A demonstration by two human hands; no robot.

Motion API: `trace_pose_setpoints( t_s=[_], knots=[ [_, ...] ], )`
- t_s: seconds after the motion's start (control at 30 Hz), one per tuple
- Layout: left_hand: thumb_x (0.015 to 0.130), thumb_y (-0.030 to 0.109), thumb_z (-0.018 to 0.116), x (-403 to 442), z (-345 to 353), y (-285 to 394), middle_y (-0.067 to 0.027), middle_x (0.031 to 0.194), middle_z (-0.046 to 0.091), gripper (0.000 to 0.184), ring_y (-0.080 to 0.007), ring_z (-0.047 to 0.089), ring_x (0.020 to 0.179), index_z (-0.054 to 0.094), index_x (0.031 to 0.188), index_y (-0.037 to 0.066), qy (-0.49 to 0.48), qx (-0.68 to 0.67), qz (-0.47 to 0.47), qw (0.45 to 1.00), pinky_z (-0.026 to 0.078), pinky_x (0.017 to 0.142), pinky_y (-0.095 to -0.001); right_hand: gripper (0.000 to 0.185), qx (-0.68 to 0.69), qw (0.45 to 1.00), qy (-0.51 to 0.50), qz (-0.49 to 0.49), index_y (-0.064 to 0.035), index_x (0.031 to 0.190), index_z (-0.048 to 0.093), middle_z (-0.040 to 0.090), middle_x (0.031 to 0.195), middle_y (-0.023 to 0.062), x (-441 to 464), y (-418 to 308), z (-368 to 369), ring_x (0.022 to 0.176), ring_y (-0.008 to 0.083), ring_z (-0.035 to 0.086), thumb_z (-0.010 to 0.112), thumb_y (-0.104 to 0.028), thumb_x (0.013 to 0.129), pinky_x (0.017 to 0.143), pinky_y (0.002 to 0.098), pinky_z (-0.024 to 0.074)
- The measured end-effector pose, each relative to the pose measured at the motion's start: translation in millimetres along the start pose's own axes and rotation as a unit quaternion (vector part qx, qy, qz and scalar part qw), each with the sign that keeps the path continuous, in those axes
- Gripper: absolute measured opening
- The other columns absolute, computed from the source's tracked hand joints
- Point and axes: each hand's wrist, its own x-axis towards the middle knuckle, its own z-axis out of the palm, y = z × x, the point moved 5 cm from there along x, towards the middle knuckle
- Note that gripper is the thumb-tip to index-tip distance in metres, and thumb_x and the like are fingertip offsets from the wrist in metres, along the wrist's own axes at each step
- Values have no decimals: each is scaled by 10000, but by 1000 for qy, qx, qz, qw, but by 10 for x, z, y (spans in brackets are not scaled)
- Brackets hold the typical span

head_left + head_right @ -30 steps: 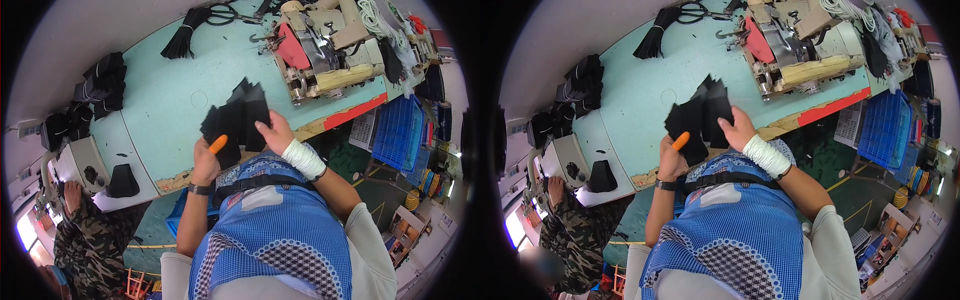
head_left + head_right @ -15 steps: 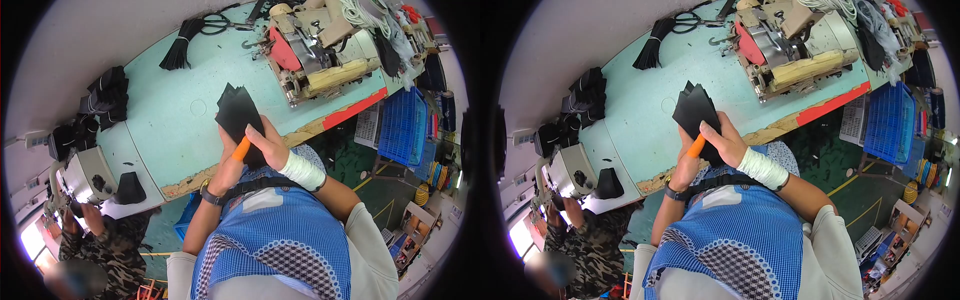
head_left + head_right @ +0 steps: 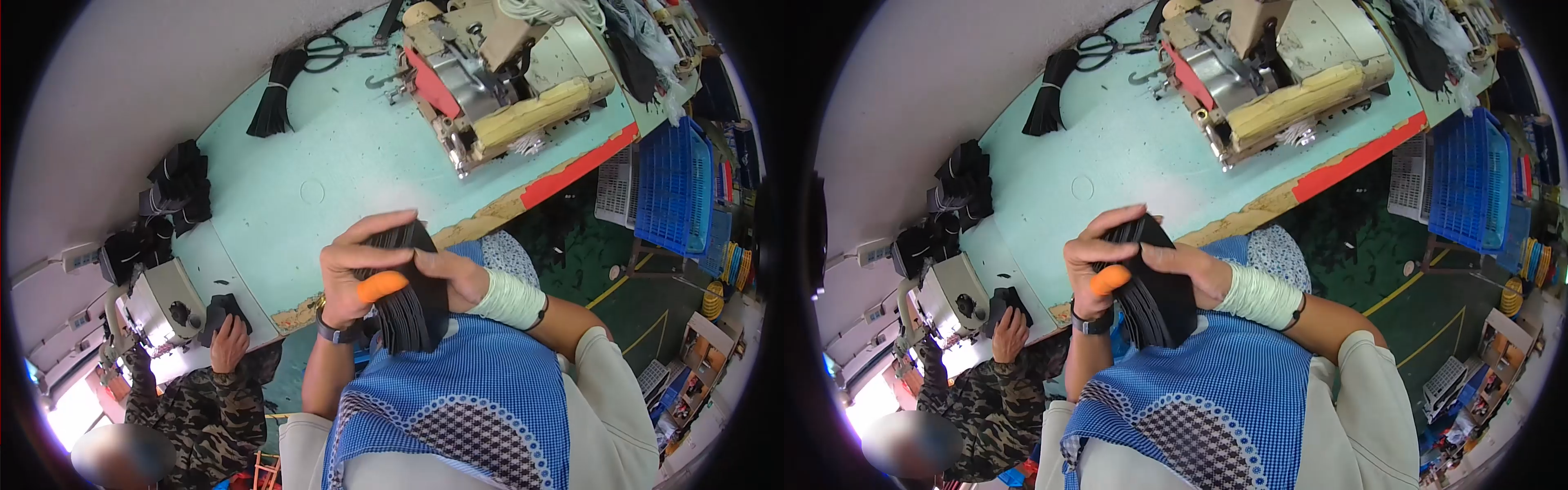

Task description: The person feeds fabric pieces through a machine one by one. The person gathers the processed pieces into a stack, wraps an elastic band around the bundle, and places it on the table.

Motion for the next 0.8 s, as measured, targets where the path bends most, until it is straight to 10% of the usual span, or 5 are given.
trace_pose_setpoints(
  t_s=[0.17,0.3,0.4,0.6,0.8],
  knots=[
    [912,511,594,258,226,-111,-199,1452,414,873,-315,421,1341,220,1505,-10,137,261,-58,954,357,1095,-434,523,-38,986,119,-111,-13,1195,545,625,1037,63,-90,-422,-173,953,120,618,694,-410,889,826,283,523],
    [972,223,491,264,856,13,-244,1425,388,650,-357,441,1296,215,1496,-45,-32,429,-88,899,346,1079,-426,480,-33,950,233,-207,-11,1088,591,628,934,43,-277,-822,-302,836,105,610,685,-438,892,739,245,516],
    [925,78,544,461,1149,-170,-237,1362,430,551,-353,504,1202,372,1432,-52,73,497,-34,864,403,1023,-400,457,-38,931,264,-248,-1,1039,588,614,918,31,-434,-1097,-378,802,96,587,660,-435,911,710,230,496],
    [837,29,682,792,1396,-254,-213,1210,607,410,-323,615,1098,606,1237,-19,184,426,31,885,478,936,-366,460,-85,904,289,-302,36,1144,508,569,996,40,-740,-1457,-469,892,83,535,536,-399,996,803,223,465],
    [893,68,656,1009,770,-477,-139,1114,684,240,-213,640,1027,673,1100,-51,236,99,-198,946,486,933,-323,470,-251,897,233,-280,44,1191,494,585,1028,74,-951,-1717,-569,934,118,550,555,-375,987,846,269,469]
  ],
)
